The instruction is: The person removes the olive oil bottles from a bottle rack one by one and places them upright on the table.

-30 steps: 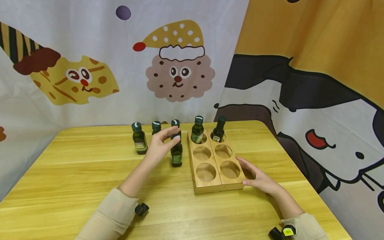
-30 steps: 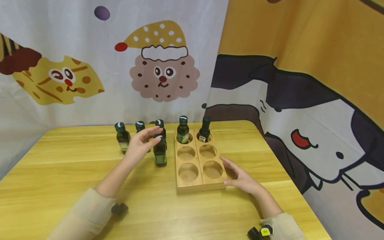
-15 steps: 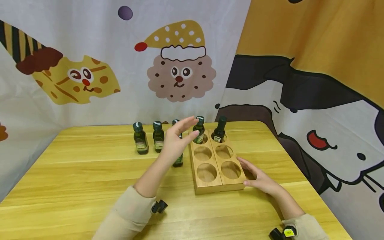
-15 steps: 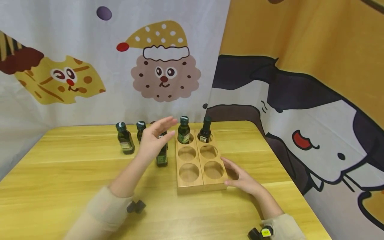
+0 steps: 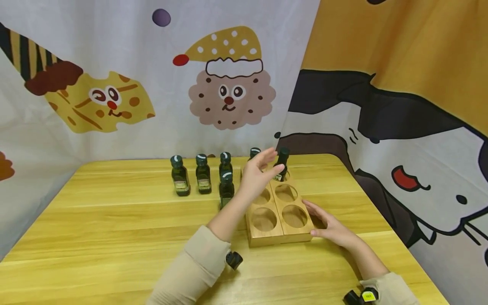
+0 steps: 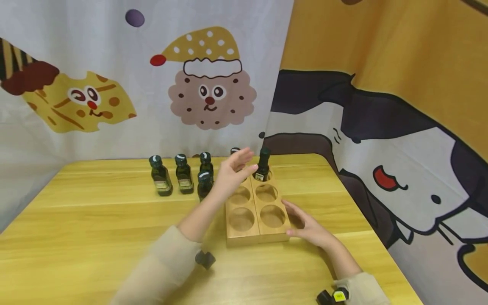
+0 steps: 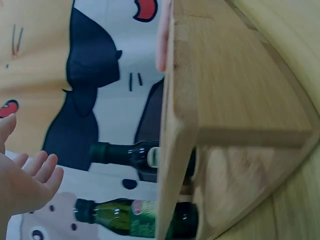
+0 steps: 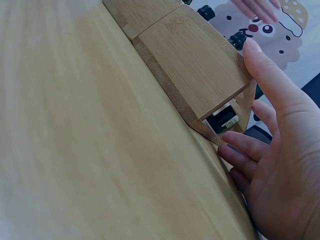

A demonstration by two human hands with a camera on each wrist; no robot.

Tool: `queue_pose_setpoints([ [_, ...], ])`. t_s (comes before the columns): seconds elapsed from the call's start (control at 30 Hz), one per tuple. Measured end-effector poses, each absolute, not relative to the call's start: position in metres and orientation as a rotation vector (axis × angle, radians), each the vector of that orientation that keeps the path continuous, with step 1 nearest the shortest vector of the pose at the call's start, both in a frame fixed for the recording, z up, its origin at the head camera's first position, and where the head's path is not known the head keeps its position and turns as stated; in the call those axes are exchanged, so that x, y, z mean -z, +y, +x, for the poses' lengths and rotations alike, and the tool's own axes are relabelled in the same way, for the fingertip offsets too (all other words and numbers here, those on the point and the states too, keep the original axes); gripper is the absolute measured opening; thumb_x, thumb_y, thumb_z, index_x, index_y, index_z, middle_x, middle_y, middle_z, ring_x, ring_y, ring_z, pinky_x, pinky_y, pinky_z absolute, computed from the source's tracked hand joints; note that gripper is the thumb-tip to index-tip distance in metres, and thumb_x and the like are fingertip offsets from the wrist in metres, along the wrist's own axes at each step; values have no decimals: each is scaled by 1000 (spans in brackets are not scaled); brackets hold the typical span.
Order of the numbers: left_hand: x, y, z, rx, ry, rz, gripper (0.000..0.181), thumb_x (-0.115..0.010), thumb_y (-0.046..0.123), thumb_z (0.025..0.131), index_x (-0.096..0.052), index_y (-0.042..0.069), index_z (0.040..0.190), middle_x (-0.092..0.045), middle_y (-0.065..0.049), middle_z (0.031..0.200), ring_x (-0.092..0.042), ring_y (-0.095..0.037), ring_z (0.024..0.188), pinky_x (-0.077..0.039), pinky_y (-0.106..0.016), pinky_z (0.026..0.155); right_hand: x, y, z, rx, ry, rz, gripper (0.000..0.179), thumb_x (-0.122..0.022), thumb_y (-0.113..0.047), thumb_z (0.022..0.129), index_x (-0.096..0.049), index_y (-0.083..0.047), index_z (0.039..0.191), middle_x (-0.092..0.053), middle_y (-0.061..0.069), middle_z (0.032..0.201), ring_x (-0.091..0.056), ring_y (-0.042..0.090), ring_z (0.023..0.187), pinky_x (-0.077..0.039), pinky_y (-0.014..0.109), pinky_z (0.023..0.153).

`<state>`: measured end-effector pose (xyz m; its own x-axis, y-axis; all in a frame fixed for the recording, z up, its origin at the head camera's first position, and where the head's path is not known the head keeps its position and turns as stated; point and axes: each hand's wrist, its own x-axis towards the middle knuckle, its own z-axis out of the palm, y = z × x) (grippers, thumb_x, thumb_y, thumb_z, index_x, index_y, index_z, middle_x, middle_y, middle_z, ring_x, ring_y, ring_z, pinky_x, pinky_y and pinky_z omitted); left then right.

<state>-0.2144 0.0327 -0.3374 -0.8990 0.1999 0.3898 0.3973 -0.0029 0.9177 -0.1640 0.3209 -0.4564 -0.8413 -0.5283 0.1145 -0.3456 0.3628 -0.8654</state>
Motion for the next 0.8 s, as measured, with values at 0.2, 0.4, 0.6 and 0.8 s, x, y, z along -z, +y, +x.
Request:
queue_pose_setpoints([
  [0.2, 345, 50, -230, 2017, -2158, -561, 56, -68, 28, 91, -48, 13, 141, -54, 0, 135, -50, -16, 123, -39, -31, 101, 459, 322, -165, 1480, 2434, -783, 80, -70, -9, 88, -24, -20, 153, -36, 15, 148, -39, 17, 129, -35, 24, 99],
  [0.4, 345, 63, -244, 1991, -2244, -459, 59, -69, 29, 90, -47, 13, 142, -50, -2, 140, -47, -18, 126, -43, -35, 98, 459, 322, -165, 1486, 2426, -783, 80, -69, -9, 88, -24, -19, 153, -36, 16, 148, -39, 14, 129, -35, 24, 99],
  [0.6, 348, 74, -259, 1952, -2309, -344, 59, -69, 26, 90, -45, 13, 143, -48, -3, 141, -45, -19, 127, -46, -36, 95, 458, 321, -165, 1483, 2434, -786, 81, -70, -8, 87, -25, -20, 153, -36, 15, 148, -40, 12, 128, -35, 22, 99],
  [0.8, 357, 80, -271, 1973, -2356, -311, 60, -67, 25, 92, -41, 16, 146, -47, -4, 142, -44, -19, 129, -44, -36, 96, 459, 322, -165, 1488, 2425, -814, 81, -69, -6, 87, -24, -18, 153, -36, 16, 147, -40, 18, 129, -34, 22, 99],
])
